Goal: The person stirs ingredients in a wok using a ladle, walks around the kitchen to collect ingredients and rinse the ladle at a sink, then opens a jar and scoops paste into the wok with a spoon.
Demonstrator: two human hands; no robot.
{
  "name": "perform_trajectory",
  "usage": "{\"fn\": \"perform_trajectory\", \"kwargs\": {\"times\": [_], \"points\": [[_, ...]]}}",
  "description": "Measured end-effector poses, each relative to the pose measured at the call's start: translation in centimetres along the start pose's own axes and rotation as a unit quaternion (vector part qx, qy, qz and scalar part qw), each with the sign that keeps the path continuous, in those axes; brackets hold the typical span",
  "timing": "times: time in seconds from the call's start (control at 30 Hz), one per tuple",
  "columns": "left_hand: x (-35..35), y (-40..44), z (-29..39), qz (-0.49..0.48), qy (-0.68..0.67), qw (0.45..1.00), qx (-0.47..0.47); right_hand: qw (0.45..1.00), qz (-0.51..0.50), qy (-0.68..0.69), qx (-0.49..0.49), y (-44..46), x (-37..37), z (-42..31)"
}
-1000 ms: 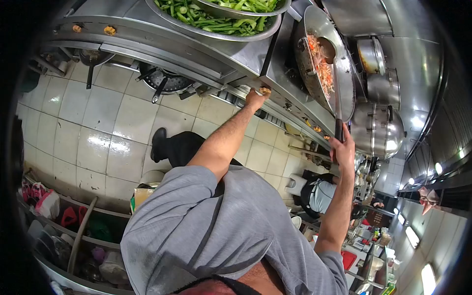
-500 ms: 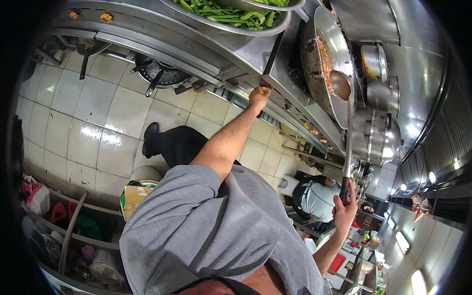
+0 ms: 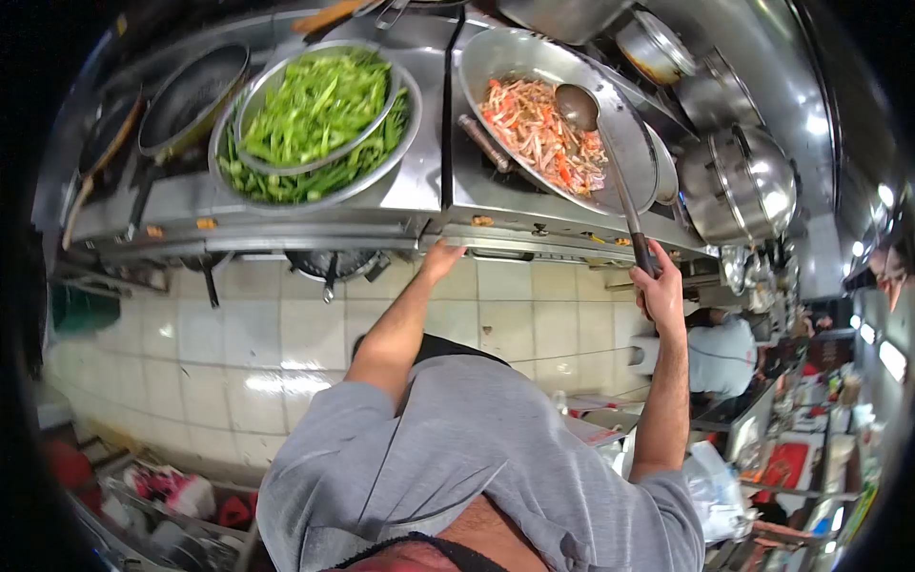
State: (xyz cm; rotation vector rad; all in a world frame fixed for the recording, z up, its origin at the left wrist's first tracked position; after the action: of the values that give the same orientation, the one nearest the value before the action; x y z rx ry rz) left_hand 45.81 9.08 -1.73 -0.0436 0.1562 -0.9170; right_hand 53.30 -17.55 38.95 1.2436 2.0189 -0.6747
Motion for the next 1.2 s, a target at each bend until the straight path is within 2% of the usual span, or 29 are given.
{"fn": "perform_trajectory", "kwargs": {"times": [0.03, 0.07, 0.1, 0.13, 0.17, 0.2, 0.23, 0.27, 0.33, 0.37, 0.4, 0.43, 0.47, 0.5, 0.53, 0.57, 0.63, 0.67, 0.73, 0.8, 0.83, 0.87, 0.93, 0.97, 1.0, 1.1, 1.2], "points": [[-2.5, -1.5, -1.7, -0.06, 0.044, 0.996, -0.046, 1.0, 0.007, 0.01, 0.024, 0.4, -0.1, 0.2], [-5.6, -3.2, -3.5, -0.066, 0.145, 0.987, -0.034, 0.999, 0.015, 0.027, 0.029, 1.2, 0.1, 0.3], [-9.3, -6.1, -2.4, -0.114, 0.167, 0.976, -0.081, 0.999, 0.037, 0.001, 0.006, 1.9, 0.4, -0.1], [-12.4, -7.6, -10.0, -0.032, 0.234, 0.97, -0.056, 0.998, 0.06, -0.026, -0.012, 2.3, 0.8, -0.5], [-15.6, -9.5, -15.2, -0.12, 0.341, 0.921, -0.147, 0.998, 0.062, -0.015, 0.0, 2.8, 1.4, -1.3], [-19.6, -13.3, -17.0, -0.194, 0.31, 0.874, -0.322, 0.998, 0.057, -0.01, 0.018, 2.6, 2.3, -2.7], [-23.6, -15.8, -20.8, -0.136, 0.307, 0.886, -0.321, 0.998, 0.053, -0.002, 0.037, 2.2, 3.0, -3.7], [-26.8, -18.9, -21.5, -0.15, 0.319, 0.851, -0.389, 0.996, 0.07, 0.015, 0.049, 1.8, 3.1, -3.4], [-30.6, -22.5, -21.3, -0.291, 0.443, 0.794, -0.297, 0.999, 0.022, -0.033, 0.014, 0.8, 4.3, -3.5], [-32.7, -24.1, -21.3, -0.283, 0.431, 0.818, -0.256, 0.999, 0.032, -0.022, 0.031, -0.6, 3.9, -3.5], [-34.2, -25.3, -20.4, -0.286, 0.443, 0.803, -0.278, 0.999, 0.023, -0.039, -0.004, -2.6, 3.1, -4.9], [-35.3, -26.2, -19.6, -0.322, 0.464, 0.789, -0.243, 0.997, 0.012, -0.06, -0.042, -4.6, 2.1, -6.3], [-36.4, -27.1, -18.9, -0.355, 0.483, 0.774, -0.204, 0.994, 0.028, -0.094, -0.053, -6.8, 0.6, -6.8], [-36.7, -27.4, -18.4, -0.417, 0.505, 0.748, -0.104, 0.988, 0.044, -0.13, -0.066, -9.3, -0.9, -7.8], [-37.4, -27.1, -17.9, -0.451, 0.515, 0.717, -0.134, 0.988, 0.032, -0.149, -0.033, -11.8, -2.5, -9.6], [-37.7, -26.0, -16.9, -0.42, 0.551, 0.719, -0.063, 0.986, 0.02, -0.167, -0.001, -14.2, -4.3, -11.4], [-39.4, -23.1, -16.9, -0.313, 0.439, 0.787, -0.299, 0.986, 0.001, -0.162, 0.046, -18.1, -7.1, -13.7], [-39.6, -21.2, -17.6, -0.276, 0.42, 0.801, -0.327, 0.986, 0.003, -0.157, 0.054, -18.8, -7.3, -13.7], [-38.0, -16.7, -16.1, -0.252, 0.407, 0.821, -0.313, 0.967, 0.002, -0.255, 0.006, -19.5, -7.5, -14.1], [-35.6, -11.5, -15.9, -0.14, 0.331, 0.913, -0.193, 0.96, 0.008, -0.279, 0.015, -17.9, -5.8, -12.3], [-33.1, -10.3, -13.9, -0.185, 0.272, 0.909, -0.256, 0.952, 0.017, -0.306, 0.017, -16.0, -4.7, -11.2], [-30.7, -8.7, -12.2, -0.192, 0.304, 0.914, -0.19, 0.953, 0.029, -0.3, 0.011, -14.2, -3.2, -10.0], [-25.6, -8.1, -4.6, -0.221, 0.255, 0.921, -0.196, 0.957, 0.045, -0.287, 0.022, -10.5, 0.3, -7.9], [-23.7, -7.0, -3.7, -0.232, 0.296, 0.923, -0.086, 0.958, 0.052, -0.279, 0.04, -8.9, 1.9, -7.2], [-22.1, -7.7, -0.5, -0.226, 0.289, 0.926, -0.083, 0.958, 0.061, -0.276, 0.046, -7.3, 3.5, -6.2], [-19.4, -8.5, 1.2, -0.269, 0.297, 0.915, -0.047, 0.966, 0.087, -0.243, 0.033, -5.7, 5.3, -6.5], [-20.2, -8.6, -1.4, -0.316, 0.285, 0.904, -0.033, 0.975, 0.11, -0.191, 0.022, -6.8, 4.6, -7.6]]}}
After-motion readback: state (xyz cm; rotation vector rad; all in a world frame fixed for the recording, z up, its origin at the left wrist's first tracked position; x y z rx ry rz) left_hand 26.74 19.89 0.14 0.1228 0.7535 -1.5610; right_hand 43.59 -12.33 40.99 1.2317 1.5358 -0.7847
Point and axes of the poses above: each hand's wrist, its own y-axis towards the middle knuckle, its own x-axis out of the palm, z = x × y, the point moved 7 cm from there along y, towards the middle knuckle, and after that the axes turned 5 degrees about -y, right-handed, at the moved point
